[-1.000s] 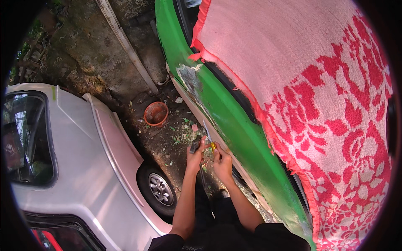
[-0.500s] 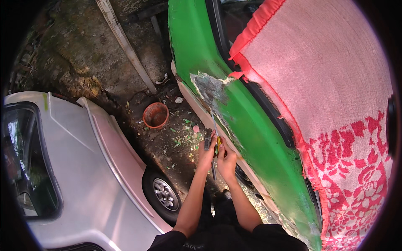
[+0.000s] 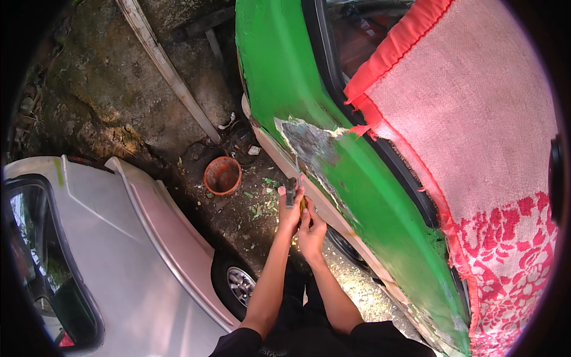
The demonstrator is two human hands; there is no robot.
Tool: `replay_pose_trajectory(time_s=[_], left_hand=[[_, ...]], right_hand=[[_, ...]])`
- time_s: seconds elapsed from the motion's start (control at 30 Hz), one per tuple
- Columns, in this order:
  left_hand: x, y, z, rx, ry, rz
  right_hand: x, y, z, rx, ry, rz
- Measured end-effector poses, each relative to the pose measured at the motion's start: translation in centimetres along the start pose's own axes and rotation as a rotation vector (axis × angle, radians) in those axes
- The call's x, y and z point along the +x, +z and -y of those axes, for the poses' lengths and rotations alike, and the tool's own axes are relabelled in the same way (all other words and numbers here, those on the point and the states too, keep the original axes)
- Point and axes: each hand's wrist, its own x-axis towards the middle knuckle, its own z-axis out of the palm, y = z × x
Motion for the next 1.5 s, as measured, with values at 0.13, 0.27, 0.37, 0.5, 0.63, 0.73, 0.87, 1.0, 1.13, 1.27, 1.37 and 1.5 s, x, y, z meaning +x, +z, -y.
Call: replay_pose_trajectory(time_s=[0.13,0.27,0.37,0.5,0.63,0.73,0.87,1.0,1.13,1.27,1.37,1.5], left_hand=[[-2.6,1.0,0.1,0.24,0.036,0.029],[0.3,0.0,0.7,0.065,-0.025,-0.013],[0.5,-0.1,0.5,0.144,0.064,0.042],[-2.5,0.6,-1.3,0.312,0.075,0.108],[0.4,0.4,-1.7,0.0,0.034,-0.011],[1.8,-0.5,-4.0,0.024,0.067,-0.004],[-0.2,-1.4,-4.1,0.438,0.235,0.081],[0.1,0.2,-4.9,0.237,0.248,0.03],[2.0,-1.1,-6.9,0.095,0.017,0.096],[-0.4,-0.8,-5.5,0.362,0.144,0.149],[-0.9,-0.1,-5.6,0.326,0.099,0.102],[0.7,-0.2,-8.1,0.044,0.013,0.086]], right_hand=[[-1.0,-2.7,-1.0,0.056,0.103,0.041],[0.5,0.5,-1.1,-0.047,-0.091,-0.01],[-0.1,0.2,-3.4,0.108,0.086,0.055],[-0.3,-3.9,-1.3,0.056,0.125,0.128],[5.0,0.6,0.0,0.032,-0.006,0.083],[5.8,2.0,0.7,0.044,-0.064,0.082],[1.9,0.6,-0.2,0.177,0.03,0.02],[4.0,0.1,3.8,0.164,0.187,0.107],[3.9,2.9,1.7,0.209,0.087,0.066],[2.1,-0.6,1.7,0.323,0.161,0.083],[4.3,-0.4,2.0,0.258,0.077,0.104],[5.2,2.6,1.3,0.211,0.035,0.056]])
